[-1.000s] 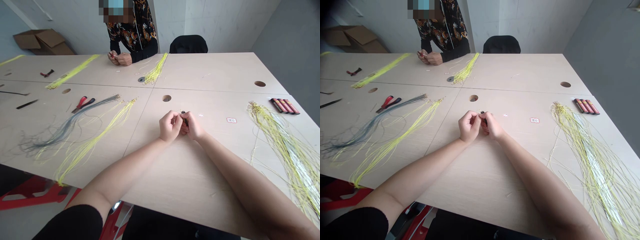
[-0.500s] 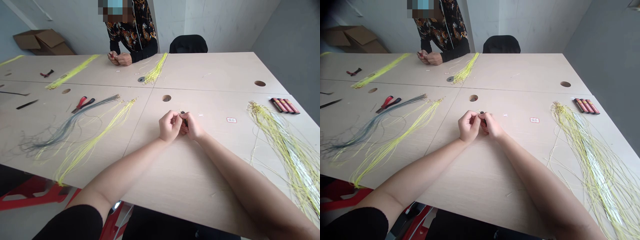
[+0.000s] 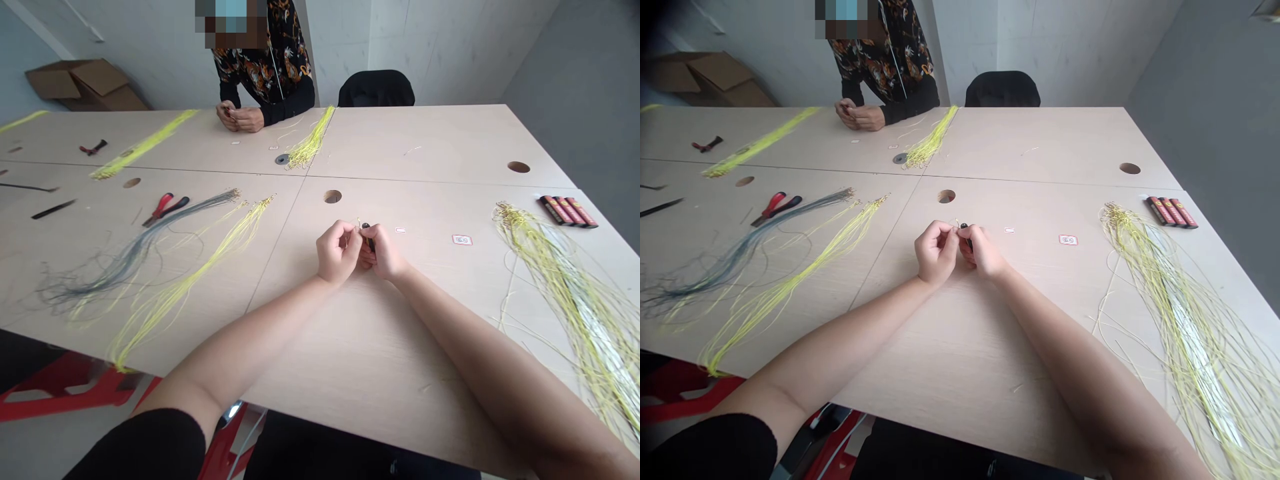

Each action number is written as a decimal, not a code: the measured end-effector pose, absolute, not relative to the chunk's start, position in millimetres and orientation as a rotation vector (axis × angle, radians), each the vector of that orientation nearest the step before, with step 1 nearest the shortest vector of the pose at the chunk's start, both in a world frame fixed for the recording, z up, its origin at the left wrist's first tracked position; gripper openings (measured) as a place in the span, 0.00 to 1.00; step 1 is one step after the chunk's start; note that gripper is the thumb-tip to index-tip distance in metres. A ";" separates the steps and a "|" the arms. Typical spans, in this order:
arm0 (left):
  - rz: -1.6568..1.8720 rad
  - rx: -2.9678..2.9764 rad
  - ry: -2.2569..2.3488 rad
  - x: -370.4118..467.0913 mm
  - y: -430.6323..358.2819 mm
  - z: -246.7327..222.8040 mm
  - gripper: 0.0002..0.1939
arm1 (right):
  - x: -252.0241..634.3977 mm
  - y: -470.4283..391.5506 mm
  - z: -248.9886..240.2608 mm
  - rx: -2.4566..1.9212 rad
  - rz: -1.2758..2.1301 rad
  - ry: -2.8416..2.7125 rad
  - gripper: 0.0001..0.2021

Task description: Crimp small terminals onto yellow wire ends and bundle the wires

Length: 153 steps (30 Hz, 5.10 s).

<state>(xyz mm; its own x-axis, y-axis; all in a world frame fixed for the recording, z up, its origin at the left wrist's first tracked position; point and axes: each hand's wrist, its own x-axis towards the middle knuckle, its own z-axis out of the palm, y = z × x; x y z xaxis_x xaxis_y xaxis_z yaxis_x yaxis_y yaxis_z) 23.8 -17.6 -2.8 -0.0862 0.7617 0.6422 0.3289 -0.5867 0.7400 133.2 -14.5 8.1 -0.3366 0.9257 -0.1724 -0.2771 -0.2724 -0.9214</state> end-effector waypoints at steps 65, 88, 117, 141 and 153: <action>1.779 1.797 1.060 21.8 -13.5 -5.5 0.19 | 143.7 -5.4 0.1 -0.827 1.470 -0.968 0.17; 1.692 1.921 1.004 23.8 -19.4 -4.4 0.15 | 148.0 -6.0 -1.8 -0.704 1.516 -1.024 0.17; 1.683 1.884 1.033 24.0 -19.0 -5.5 0.18 | 148.7 -6.9 2.5 -0.681 1.596 -1.002 0.16; 1.670 1.828 1.056 23.5 -17.5 -5.3 0.16 | 149.1 -6.0 7.7 -0.884 1.445 -0.888 0.10; 1.597 1.790 1.074 22.8 -17.6 -2.6 0.15 | 193.0 12.1 61.9 -1.420 1.349 -1.055 0.08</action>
<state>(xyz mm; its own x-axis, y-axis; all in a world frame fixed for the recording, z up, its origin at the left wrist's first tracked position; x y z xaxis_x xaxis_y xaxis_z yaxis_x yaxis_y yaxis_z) 22.8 -17.6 -2.6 -0.0033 0.8189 0.5739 0.2225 -0.5589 0.7988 193.0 12.1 61.9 0.0469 0.9680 -0.2466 0.0055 -0.2471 -0.9690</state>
